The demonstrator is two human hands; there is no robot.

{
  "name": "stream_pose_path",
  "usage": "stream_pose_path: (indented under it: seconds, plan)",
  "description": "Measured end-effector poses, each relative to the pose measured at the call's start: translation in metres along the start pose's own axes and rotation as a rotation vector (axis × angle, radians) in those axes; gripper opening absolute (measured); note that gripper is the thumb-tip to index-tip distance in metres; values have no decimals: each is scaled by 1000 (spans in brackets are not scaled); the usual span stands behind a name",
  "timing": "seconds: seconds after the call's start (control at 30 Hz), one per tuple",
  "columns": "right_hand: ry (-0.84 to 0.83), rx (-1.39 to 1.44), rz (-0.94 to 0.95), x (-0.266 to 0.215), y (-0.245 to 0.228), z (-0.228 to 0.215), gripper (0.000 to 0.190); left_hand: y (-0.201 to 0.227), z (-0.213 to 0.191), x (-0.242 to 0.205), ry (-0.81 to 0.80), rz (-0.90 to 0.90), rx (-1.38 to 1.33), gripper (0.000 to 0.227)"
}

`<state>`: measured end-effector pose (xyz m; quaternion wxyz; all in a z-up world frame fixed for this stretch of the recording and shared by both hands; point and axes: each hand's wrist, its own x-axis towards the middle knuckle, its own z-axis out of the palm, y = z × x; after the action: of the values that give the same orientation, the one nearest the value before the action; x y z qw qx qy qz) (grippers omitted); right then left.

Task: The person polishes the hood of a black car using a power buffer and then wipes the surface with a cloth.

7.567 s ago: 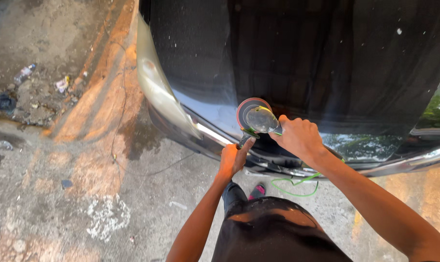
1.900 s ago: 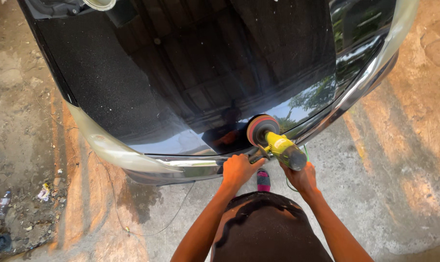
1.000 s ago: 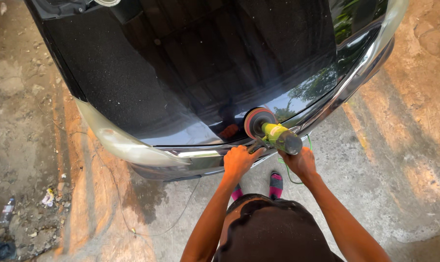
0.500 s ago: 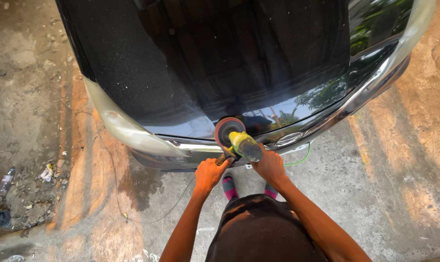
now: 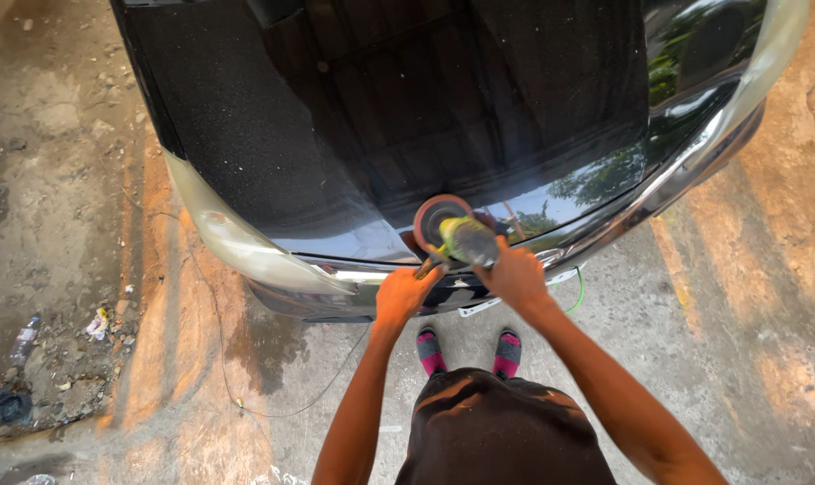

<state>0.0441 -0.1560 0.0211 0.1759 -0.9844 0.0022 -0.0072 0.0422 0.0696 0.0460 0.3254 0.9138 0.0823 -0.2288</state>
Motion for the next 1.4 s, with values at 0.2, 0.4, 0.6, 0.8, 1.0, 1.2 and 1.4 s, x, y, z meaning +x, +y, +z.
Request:
stream_pose_path:
  seconds: [0.2,0.4,0.6,0.8,1.0,1.2,1.4]
  plan:
    - [-130,86,-56,-5,-35,19,52,-45,-11,-10,115,-80,12,81]
    - [-56,132,6,0,-16,5,56,-26,-1,6,160,56,107,85]
    - [-60,158,66,2,6,-12,66,6,4,11,-17,-17,52,86]
    - [-77,236,39,4,6,-22,59,15,-1,7,1,1,55,85]
    - [-130,182,61,7,5,-22,55,15,-2,5,-15,-14,35,81]
    - [-91,181,20,8,10,-20,54,19,-2,3,37,30,51,74]
    - [-95,179,22,4,16,-16,51,12,7,5,-9,-9,12,72]
